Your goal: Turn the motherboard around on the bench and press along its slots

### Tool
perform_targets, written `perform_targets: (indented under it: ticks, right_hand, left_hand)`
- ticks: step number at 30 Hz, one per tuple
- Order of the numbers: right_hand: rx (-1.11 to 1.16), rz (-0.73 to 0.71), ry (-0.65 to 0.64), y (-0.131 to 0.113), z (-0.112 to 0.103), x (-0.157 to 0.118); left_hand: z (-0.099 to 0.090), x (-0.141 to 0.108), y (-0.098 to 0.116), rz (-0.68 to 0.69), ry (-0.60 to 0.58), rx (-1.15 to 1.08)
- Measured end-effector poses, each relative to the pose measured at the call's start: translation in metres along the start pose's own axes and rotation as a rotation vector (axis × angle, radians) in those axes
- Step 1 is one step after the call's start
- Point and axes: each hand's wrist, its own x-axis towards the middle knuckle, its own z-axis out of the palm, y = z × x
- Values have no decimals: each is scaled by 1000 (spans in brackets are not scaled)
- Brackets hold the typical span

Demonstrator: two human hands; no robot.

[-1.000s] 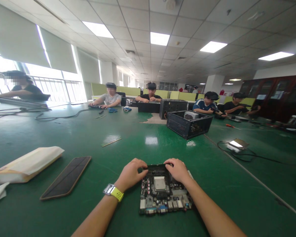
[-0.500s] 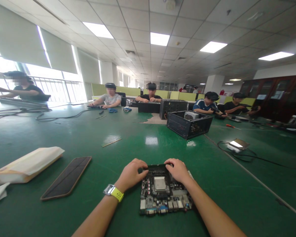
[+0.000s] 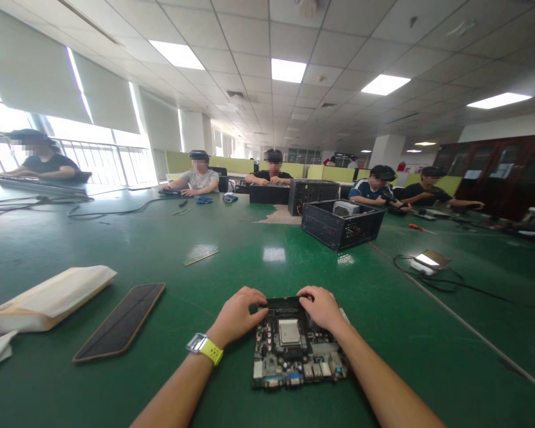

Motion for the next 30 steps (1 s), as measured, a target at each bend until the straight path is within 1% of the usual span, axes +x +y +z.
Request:
perform_targets:
  ticks: [7,15,20,23,24,26,28,29,30]
  right_hand:
    - [3,-2,7,0,0,0]
    - [5,-1,9,-2,-2,-1]
    - [1,2,5,-2,-1,-2]
    - [3,18,-11,-4,-6,-1]
    - [-2,29,-3,-7,-10,-1]
    - [-26,38,59,-21,-18,-6]
    - [-59,-5,125,-45,-24,-21]
    - [-73,-48,131,-60,-25,-31]
    - [-81,-107,68,-75,-23,-44]
  left_hand:
    - [0,0,-1,-2,-20,-8]
    - [1,1,-1,3,-17,8]
    - [1,0,-2,7,-2,-15]
    - [0,1,-1,23,31,-41]
    - [0,1,-1,24,67,-43]
    - [-1,2,-3,7,176,-31]
    - [-2,3,-6,-30,282,-6]
    - [-2,4,-8,-50,320,6]
    - [-3,4,-10,-69,345,15]
